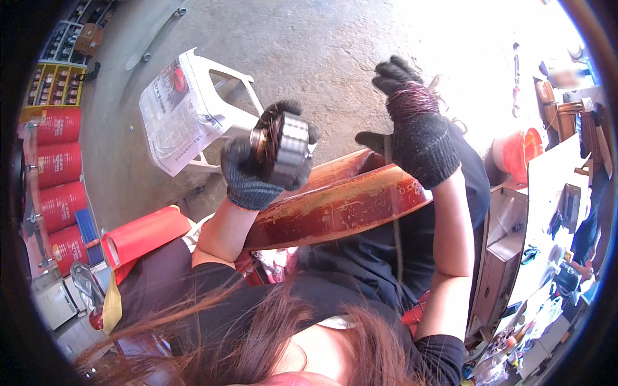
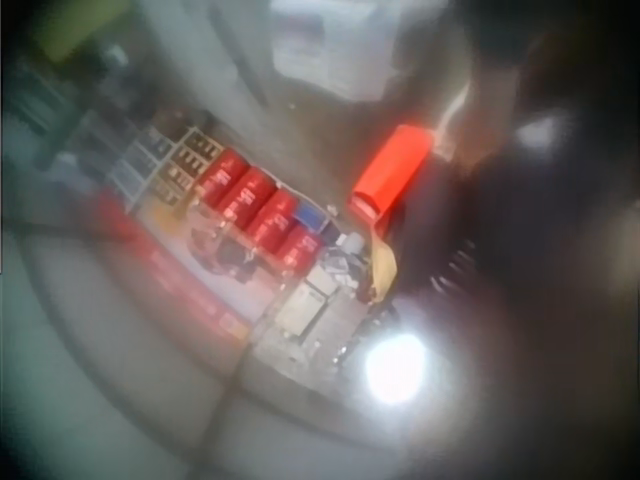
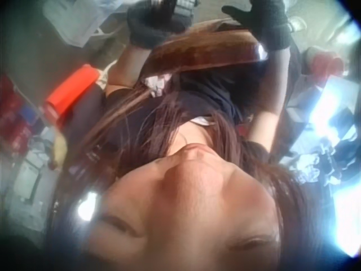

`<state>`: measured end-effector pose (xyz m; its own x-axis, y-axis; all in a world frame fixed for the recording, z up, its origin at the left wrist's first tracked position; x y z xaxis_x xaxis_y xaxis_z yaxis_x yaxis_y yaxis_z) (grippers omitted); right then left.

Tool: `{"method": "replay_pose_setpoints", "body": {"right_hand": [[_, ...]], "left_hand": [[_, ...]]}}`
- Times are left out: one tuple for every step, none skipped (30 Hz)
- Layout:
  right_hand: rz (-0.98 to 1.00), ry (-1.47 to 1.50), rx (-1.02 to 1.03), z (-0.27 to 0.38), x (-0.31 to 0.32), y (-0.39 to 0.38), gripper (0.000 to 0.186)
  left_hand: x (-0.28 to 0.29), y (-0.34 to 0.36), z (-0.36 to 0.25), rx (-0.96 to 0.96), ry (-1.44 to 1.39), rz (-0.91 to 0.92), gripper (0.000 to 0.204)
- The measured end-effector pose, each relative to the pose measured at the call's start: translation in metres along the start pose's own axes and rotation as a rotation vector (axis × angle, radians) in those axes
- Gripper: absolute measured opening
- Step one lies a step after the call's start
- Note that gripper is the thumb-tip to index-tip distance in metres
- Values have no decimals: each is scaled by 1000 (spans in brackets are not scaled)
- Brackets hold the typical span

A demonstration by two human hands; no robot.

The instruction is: The person holds a cylindrical motor rotor and repeatedly rotates it while inspecting the copper windings and laminated core. The person turns the rotor over in gloved hands to view different sides and the central shaft.

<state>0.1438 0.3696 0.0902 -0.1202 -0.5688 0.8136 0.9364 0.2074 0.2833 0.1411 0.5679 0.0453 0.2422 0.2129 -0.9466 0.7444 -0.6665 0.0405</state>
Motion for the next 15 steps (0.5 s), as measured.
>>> {"method": "replay_pose_setpoints", "body": {"right_hand": [[9,24,-32,-2,-1,-1,55],[17,49,-65,-3,0,-2,45],[25,76,-99,-4,-1,-6,35],[174,24,-178,-2,-3,-7,28],[321,-27,-258,5,1,-8,22],[466,-79,-336,8,3,-14,18],[356,51,-218,11,3,-22,20],[470,112,-154,19,2,-26,14],[510,212,-98,28,5,-32,15],[485,338,-136,29,9,-35,17],[452,493,-184,29,13,-40,18],[404,662,-241,28,17,-45,20],[335,821,-310,24,20,-52,22],[257,979,-366,21,23,-58,24],[179,1128,-407,19,22,-66,26]], "left_hand": [[-7,-1,-1,-73,43,51,70],[-3,-4,-2,-136,131,24,72],[6,-8,-2,-197,220,-6,74],[7,-10,-4,-256,302,-32,76],[5,-12,-6,-300,427,-107,79],[1,-11,-7,-314,466,-83,78],[-2,-9,-8,-327,504,-57,77],[-5,-8,-8,-338,542,-30,76],[-5,-8,-9,-336,591,-49,75],[-6,-8,-8,-319,588,-51,75],[-10,-7,-8,-301,585,-54,75],[-11,-8,-5,-305,625,-42,74],[-12,-7,-3,-311,665,-28,73],[-11,-9,0,-344,750,1,72],[-13,-11,0,-380,844,26,71]]}}
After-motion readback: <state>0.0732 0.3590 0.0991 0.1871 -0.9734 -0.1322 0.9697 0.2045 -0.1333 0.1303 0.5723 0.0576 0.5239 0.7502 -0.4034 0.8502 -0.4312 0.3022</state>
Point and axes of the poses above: each hand's wrist, its own y-axis towards the middle knuckle, its own x-axis out of the back of the hand, z = x × y, the point moved 6 cm from there along y, towards the middle knuckle, and after that the axes turned 5 degrees about -x, right-handed, at the moved point
